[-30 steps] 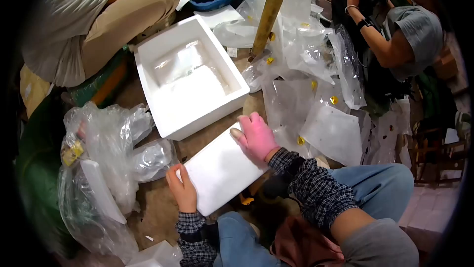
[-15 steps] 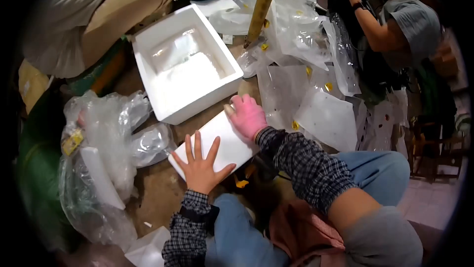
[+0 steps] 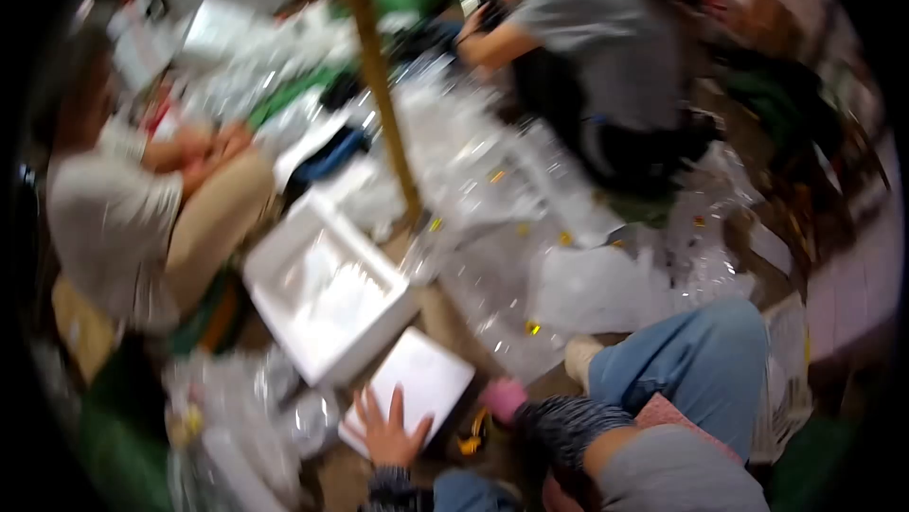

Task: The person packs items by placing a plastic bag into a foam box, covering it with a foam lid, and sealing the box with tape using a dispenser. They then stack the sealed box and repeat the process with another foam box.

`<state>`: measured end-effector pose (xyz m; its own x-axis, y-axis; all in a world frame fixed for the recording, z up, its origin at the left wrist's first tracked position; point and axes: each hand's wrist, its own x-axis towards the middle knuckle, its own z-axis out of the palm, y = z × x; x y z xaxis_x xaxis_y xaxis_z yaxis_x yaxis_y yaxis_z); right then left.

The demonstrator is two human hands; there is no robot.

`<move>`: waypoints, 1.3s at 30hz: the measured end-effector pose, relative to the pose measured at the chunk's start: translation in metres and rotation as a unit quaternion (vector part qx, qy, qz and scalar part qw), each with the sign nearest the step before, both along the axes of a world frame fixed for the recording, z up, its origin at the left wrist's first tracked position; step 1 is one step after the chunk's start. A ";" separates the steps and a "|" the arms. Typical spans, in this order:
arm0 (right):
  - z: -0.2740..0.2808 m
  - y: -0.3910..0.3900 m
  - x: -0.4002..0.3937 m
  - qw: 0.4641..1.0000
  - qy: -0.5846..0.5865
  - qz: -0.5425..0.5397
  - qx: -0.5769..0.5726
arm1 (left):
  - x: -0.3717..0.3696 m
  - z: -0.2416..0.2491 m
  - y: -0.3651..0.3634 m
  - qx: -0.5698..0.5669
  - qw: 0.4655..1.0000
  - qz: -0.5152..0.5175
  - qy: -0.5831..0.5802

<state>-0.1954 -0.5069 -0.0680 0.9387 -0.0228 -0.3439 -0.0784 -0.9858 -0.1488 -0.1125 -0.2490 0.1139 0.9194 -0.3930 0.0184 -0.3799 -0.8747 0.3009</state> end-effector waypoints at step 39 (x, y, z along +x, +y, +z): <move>0.145 -0.103 0.221 0.880 0.185 -0.013 0.437 | 0.015 -0.005 -0.018 0.023 0.998 -0.044 0.025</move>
